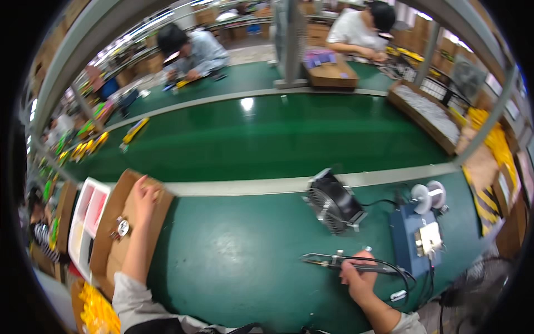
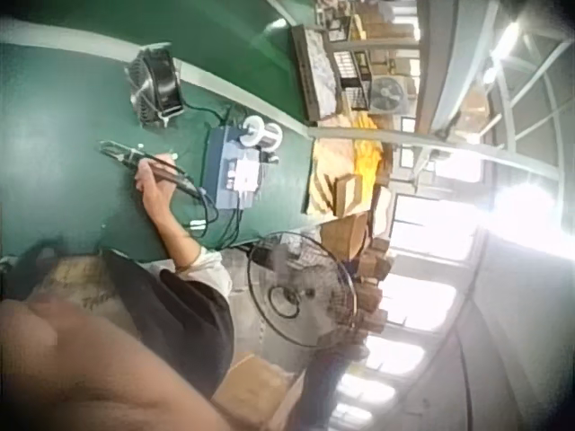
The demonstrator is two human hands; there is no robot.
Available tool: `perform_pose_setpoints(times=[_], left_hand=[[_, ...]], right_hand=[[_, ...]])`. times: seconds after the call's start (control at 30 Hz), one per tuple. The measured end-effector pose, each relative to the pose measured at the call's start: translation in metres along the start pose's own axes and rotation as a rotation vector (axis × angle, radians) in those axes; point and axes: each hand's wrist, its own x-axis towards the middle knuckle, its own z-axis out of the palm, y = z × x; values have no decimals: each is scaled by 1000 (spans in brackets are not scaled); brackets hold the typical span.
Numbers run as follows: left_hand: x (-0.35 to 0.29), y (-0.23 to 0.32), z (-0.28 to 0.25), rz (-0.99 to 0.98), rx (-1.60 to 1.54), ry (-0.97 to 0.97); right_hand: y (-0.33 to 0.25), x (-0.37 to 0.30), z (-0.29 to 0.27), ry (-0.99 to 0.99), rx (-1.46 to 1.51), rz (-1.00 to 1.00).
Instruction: The person solders wires onto flashlight circuit boards using a soldering iron, places the flashlights onto the conveyor belt, and breaks reflector cups off a plastic sprue by hand to put them into a box.
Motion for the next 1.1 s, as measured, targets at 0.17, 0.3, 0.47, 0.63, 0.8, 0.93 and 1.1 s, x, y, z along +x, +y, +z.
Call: perform_pose_setpoints(times=[0.17,0.3,0.47,0.63,0.8,0.93,1.1], left_hand=[[0,-10,0,-23,50,-37],[-10,11,8,30,32,37],[5,-6,-8,-20,78,-27],[-4,4,3,24,63,42],[3,-5,-1,19,44,29],[14,-22,-6,21,5,-78],[5,-6,1,-105,-44,-125]], right_hand=[[-10,-4,-6,-32,13,17],[-7,-7,-5,-24,15,22],[-7,-7,-6,-83,-42,16],[-9,-4,1,-99,39,111],[-1,-3,13,-116,466,451],[0,-3,31,-150,672,728],[2,12,60,-175,717,900]])
